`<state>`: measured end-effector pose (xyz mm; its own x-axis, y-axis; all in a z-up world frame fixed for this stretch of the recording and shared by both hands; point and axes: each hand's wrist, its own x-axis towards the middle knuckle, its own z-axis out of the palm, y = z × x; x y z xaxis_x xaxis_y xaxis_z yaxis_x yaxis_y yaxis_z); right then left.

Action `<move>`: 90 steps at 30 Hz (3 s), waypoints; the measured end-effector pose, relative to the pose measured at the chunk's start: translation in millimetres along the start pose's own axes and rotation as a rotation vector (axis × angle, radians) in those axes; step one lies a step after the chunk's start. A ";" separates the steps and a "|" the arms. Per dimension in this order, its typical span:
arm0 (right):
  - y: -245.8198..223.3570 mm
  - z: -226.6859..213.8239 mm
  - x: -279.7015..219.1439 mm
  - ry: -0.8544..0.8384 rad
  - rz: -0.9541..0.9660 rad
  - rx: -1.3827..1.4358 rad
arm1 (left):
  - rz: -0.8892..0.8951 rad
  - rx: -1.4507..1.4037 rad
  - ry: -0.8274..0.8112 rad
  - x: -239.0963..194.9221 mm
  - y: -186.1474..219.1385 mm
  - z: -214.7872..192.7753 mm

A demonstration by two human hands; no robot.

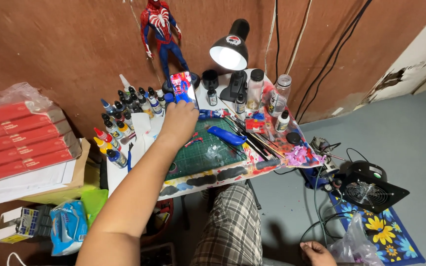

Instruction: Assembling a small Spider-Man figurine by applying glue to parts and joining them together at a workbench.

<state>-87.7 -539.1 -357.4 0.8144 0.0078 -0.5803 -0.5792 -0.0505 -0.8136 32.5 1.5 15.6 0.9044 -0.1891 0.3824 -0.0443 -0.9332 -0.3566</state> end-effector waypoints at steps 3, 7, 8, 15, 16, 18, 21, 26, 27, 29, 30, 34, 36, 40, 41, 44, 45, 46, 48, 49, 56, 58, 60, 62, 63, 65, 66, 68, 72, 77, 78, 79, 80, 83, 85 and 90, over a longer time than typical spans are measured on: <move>-3.3 0.7 2.7 0.014 0.016 -0.033 | -0.088 -0.413 0.041 -19.3 4.5 -51.7; 1.3 -4.5 12.3 -0.025 -0.015 -0.136 | -0.292 -1.301 0.065 -74.1 24.7 -93.4; -1.4 -2.3 9.0 -0.031 -0.021 -0.146 | -0.302 -1.300 0.075 -89.8 32.9 -87.7; -69.5 39.1 -39.9 0.070 -0.288 -0.217 | -0.319 -1.819 0.086 -164.4 102.6 -70.3; -80.4 45.6 -43.2 -0.039 -0.469 -0.254 | -0.324 -1.779 0.058 -166.6 111.2 -77.8; -135.0 80.8 -89.2 -0.055 -0.487 -0.190 | -0.334 -1.721 -0.056 -168.8 123.3 -80.3; -197.2 121.2 -143.1 -0.111 -0.565 -0.102 | -0.315 -1.699 -0.151 -166.9 145.5 -81.3; -246.2 155.9 -191.4 -0.261 -0.711 -0.120 | -0.257 -1.841 -0.121 -171.5 178.3 -79.5; -251.7 160.1 -198.9 -0.339 -0.803 -0.132 | -0.199 -1.829 -0.066 -172.7 180.9 -82.7; -260.4 166.4 -210.5 -0.410 -0.894 -0.144 | -0.135 -1.819 -0.013 -173.1 184.2 -86.6; -262.9 168.9 -215.3 -0.418 -0.923 -0.168 | -0.126 -1.802 -0.032 -173.9 184.9 -87.8; -261.5 172.1 -220.8 -0.376 -0.966 -0.197 | -0.090 -1.769 -0.046 -174.1 183.5 -93.0; -257.1 169.5 -217.2 -0.339 -0.971 -0.212 | -0.164 -1.807 -0.102 -175.5 186.4 -88.5; -253.1 167.1 -214.4 -0.287 -0.941 -0.243 | -0.289 -1.825 -0.114 -178.2 191.0 -74.8; -253.0 168.3 -215.2 -0.288 -0.940 -0.243 | -0.291 -1.825 -0.114 -177.5 191.4 -75.1; -249.6 170.9 -215.8 -0.281 -0.894 -0.228 | -0.309 -1.891 -0.084 -176.8 194.6 -77.4; -247.3 171.3 -214.0 -0.275 -0.861 -0.220 | -0.370 -1.934 -0.097 -176.5 196.5 -78.8; -245.1 171.9 -212.2 -0.267 -0.827 -0.211 | -0.431 -1.976 -0.111 -175.8 198.1 -80.2; -244.8 172.3 -212.5 -0.265 -0.830 -0.211 | -0.445 -1.998 -0.109 -176.3 200.3 -77.4; -244.5 172.4 -212.6 -0.263 -0.832 -0.210 | -0.461 -2.021 -0.106 -176.6 201.5 -75.9; -245.9 173.3 -214.7 -0.270 -0.845 -0.248 | -0.514 -2.007 -0.115 -177.0 201.1 -81.0; -246.2 175.7 -214.5 -0.284 -0.886 -0.249 | -0.475 -2.156 -0.062 -178.2 202.0 -80.6; -247.7 176.2 -213.5 -0.277 -0.897 -0.278 | -0.446 -2.155 -0.023 -180.3 195.7 -86.8; -249.3 177.3 -208.5 -0.276 -0.911 -0.313 | -0.422 -2.156 0.025 -184.8 187.6 -86.2; -249.9 178.1 -204.4 -0.248 -0.880 -0.314 | -0.462 -2.096 0.026 -188.4 182.7 -83.0; -251.4 180.8 -192.7 -0.233 -0.848 -0.324 | -0.515 -2.035 0.036 -197.4 172.1 -76.2; -252.7 182.3 -185.0 -0.198 -0.816 -0.357 | -0.588 -2.003 0.031 -202.1 166.9 -72.8; -264.0 191.7 -176.7 -0.174 -0.785 -0.399 | -0.672 -1.970 0.034 -211.8 156.8 -65.3; -302.2 229.2 -166.8 -0.190 -1.097 -0.602 | -0.878 -1.935 -0.011 -225.8 138.9 -58.3; -338.8 286.4 -128.0 -0.250 -1.279 -0.849 | -1.013 -1.982 -0.025 -231.7 124.2 -58.0; -343.8 297.0 -119.8 -0.237 -1.366 -0.933 | -0.989 -1.969 -0.001 -232.8 122.0 -58.0; -348.9 307.6 -111.7 -0.223 -1.454 -1.016 | -0.965 -1.956 0.023 -233.7 120.0 -58.0; -351.8 316.8 -105.5 -0.229 -1.455 -1.019 | -0.971 -1.957 0.028 -234.7 117.1 -57.0; -360.3 341.1 -87.0 -0.231 -1.607 -1.081 | -0.918 -1.953 0.042 -235.1 109.9 -53.9; -362.7 354.5 -75.0 -0.173 -1.651 -1.177 | -0.930 -1.918 0.052 -235.2 106.3 -50.8; -367.7 370.1 -60.5 -0.109 -1.569 -1.353 | -0.895 -1.912 0.078 -234.5 98.3 -51.0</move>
<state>62.8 -151.4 -36.7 0.4465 0.8085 0.3834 0.8765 -0.4814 -0.0058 -205.7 -61.5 -65.6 0.9078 0.4171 -0.0434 -0.0339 0.1763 0.9838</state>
